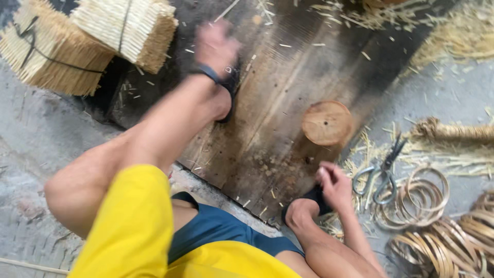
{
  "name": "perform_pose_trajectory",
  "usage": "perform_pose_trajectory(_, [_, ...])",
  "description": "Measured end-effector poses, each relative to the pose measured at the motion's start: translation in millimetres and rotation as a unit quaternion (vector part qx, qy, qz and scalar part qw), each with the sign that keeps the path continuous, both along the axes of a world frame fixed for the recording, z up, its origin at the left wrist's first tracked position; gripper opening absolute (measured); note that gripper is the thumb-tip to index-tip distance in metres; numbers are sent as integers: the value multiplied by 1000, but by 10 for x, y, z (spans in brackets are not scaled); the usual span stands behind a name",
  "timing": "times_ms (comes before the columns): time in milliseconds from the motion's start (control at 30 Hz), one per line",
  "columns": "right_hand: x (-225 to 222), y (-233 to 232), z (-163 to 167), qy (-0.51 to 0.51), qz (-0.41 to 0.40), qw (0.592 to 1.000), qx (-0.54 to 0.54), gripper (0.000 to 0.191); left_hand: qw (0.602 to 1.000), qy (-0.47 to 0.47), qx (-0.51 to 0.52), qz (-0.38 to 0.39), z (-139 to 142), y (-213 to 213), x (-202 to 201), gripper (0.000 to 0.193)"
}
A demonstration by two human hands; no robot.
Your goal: The person sits on the floor assembling woven bamboo basket bases. They fit a round bamboo rim over a woven bamboo mat, press the mat edges around the rim, trim excess strips with shears, and set finished basket bases onto a pile of completed baskets.
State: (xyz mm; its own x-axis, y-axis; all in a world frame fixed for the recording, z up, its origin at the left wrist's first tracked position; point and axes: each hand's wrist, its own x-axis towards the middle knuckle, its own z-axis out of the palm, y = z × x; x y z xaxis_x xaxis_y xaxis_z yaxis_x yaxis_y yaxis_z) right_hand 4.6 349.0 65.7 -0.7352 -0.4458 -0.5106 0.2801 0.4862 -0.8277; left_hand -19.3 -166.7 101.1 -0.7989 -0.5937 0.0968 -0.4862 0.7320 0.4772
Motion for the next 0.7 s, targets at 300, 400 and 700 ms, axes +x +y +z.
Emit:
perform_pose_trajectory(300, [190,484,-418,145,-21,978,149,18,923,-228,-184,248,133,-2186,1313,18])
perform_pose_trajectory(400, [-281,984,-664,198,-140,946,214,31,931,-210,-263,141,8,-2151,1255,22])
perform_pose_trajectory(700, [-544,1350,-772,138,-127,891,415,62,912,-30,250,324,267,-1901,712,10])
